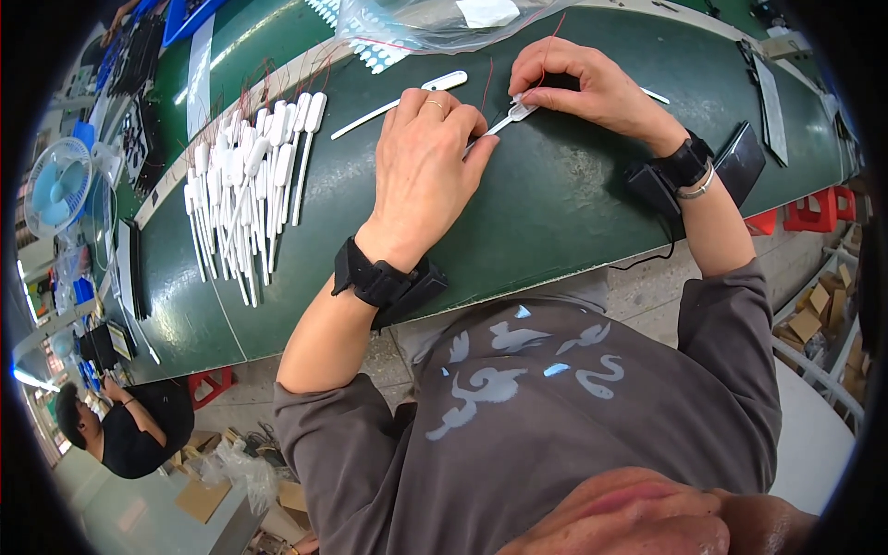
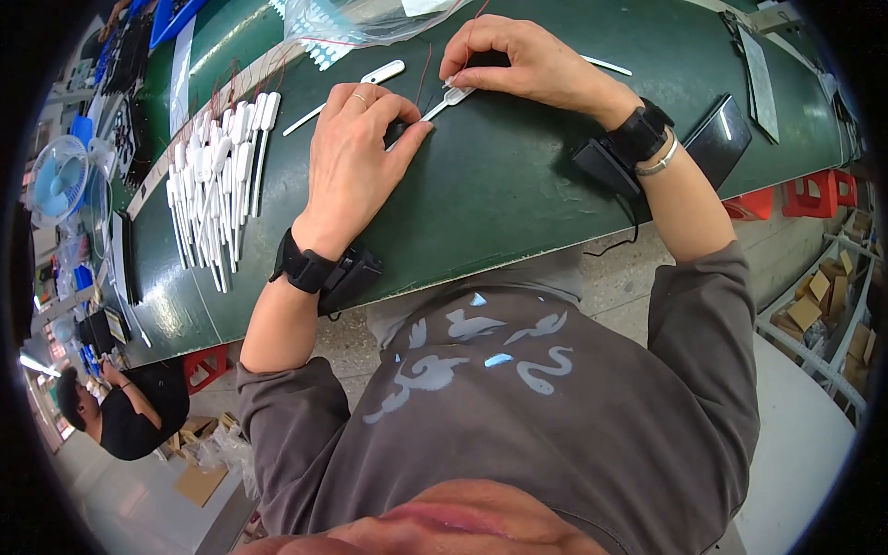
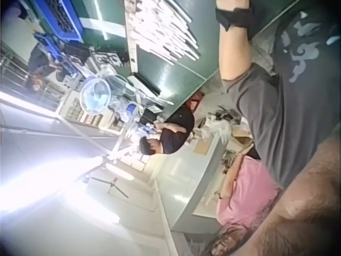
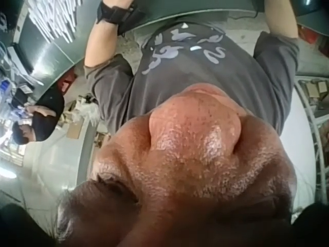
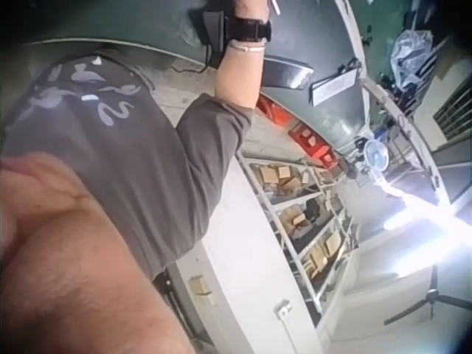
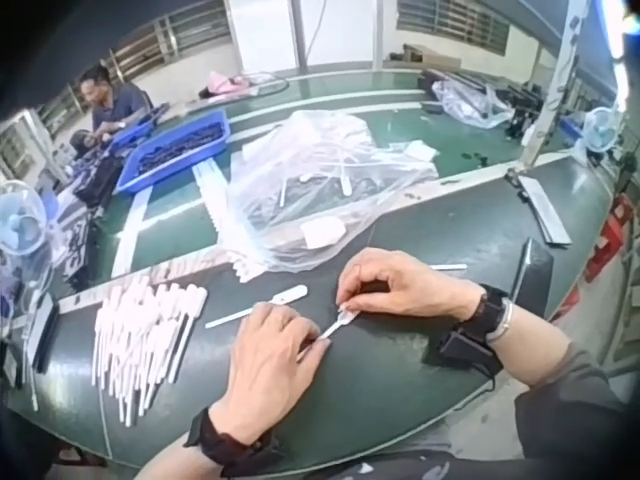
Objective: The person picks up a white plastic housing and a circuit board with wires, fits the board into the housing, and presses the two halves together. They then insert a white plastic rod into the assembly and place the completed unit onto the table.
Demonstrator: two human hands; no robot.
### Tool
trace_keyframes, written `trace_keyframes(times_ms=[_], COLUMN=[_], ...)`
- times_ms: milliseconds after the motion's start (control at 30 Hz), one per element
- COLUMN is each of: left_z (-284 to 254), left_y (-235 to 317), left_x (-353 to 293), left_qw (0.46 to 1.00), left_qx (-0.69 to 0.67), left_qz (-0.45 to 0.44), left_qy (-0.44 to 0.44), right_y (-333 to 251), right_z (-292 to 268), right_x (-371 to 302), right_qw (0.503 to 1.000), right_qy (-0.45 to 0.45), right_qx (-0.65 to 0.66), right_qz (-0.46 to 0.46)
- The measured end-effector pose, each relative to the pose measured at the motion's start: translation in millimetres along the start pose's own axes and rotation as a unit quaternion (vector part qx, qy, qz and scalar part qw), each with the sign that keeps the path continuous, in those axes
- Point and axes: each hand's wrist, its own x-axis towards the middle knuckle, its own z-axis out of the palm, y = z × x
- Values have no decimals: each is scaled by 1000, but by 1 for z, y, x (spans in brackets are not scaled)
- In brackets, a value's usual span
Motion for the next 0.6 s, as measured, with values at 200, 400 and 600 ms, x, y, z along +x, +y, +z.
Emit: trace_keyframes(times_ms=[200,400,600], left_z=[0,0,3], left_y=[1,-2,-7], left_x=[2,1,0], left_qw=[1000,1000,1000], left_qx=[11,9,-16], left_qz=[-13,-11,-3], left_qy=[0,8,0], right_y=[6,1,-1], right_z=[5,6,7], right_x=[-4,-4,-4], right_qw=[1000,1000,1000], right_qy=[9,4,5], right_qx=[-9,-15,-10], right_qz=[1,5,16])
